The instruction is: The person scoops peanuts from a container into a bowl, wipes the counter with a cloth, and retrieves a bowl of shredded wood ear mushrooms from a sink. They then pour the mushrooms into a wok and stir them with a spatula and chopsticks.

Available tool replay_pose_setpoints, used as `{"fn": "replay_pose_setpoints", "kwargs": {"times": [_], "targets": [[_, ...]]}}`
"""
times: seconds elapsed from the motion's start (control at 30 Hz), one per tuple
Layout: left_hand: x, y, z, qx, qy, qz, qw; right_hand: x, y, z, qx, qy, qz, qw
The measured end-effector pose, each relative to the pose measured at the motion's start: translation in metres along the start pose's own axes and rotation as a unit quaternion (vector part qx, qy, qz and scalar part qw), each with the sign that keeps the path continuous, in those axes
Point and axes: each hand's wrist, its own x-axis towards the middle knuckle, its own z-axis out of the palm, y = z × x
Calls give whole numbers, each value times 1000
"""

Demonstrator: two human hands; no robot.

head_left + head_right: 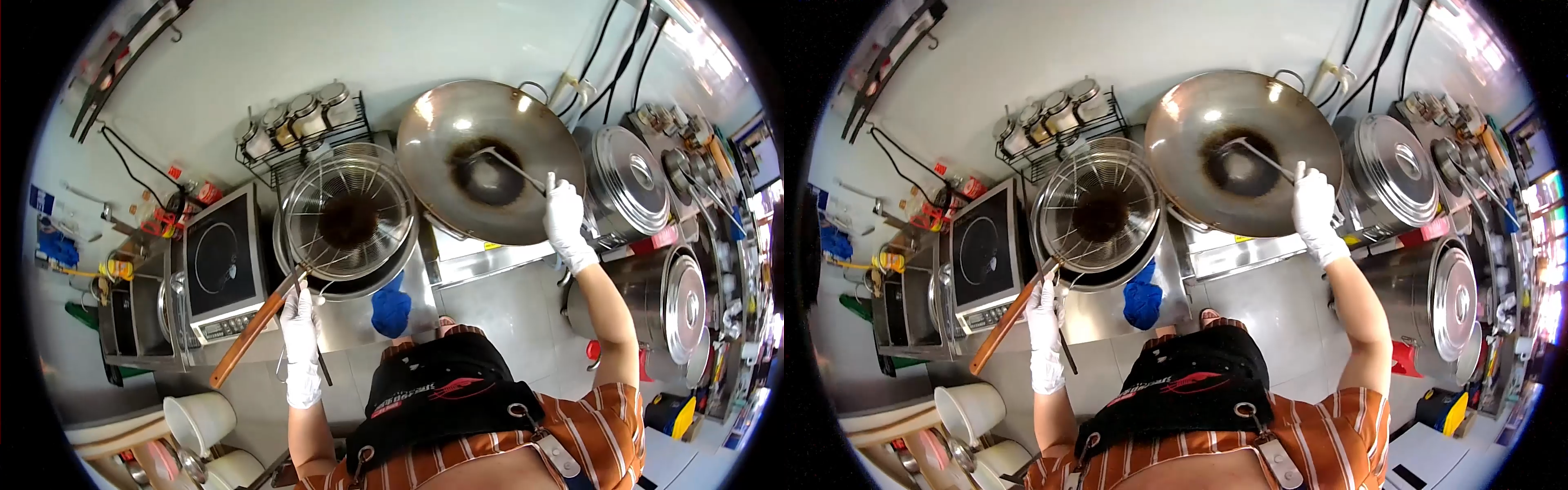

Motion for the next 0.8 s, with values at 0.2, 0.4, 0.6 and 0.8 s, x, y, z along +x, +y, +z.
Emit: {"fn": "replay_pose_setpoints", "kwargs": {"times": [0.2,0.4,0.6,0.8], "targets": [[-5,2,44,-21,-40,-18,999,-10,6,40,-10,-11,15,1000],[-9,0,73,-73,-101,-38,992,-18,-4,-29,174,22,-29,984],[-12,0,122,-246,-92,-66,963,-75,-103,-120,639,-141,-135,744],[-12,-19,132,-275,-95,-72,954,-110,-194,-111,692,-345,-104,625]]}}
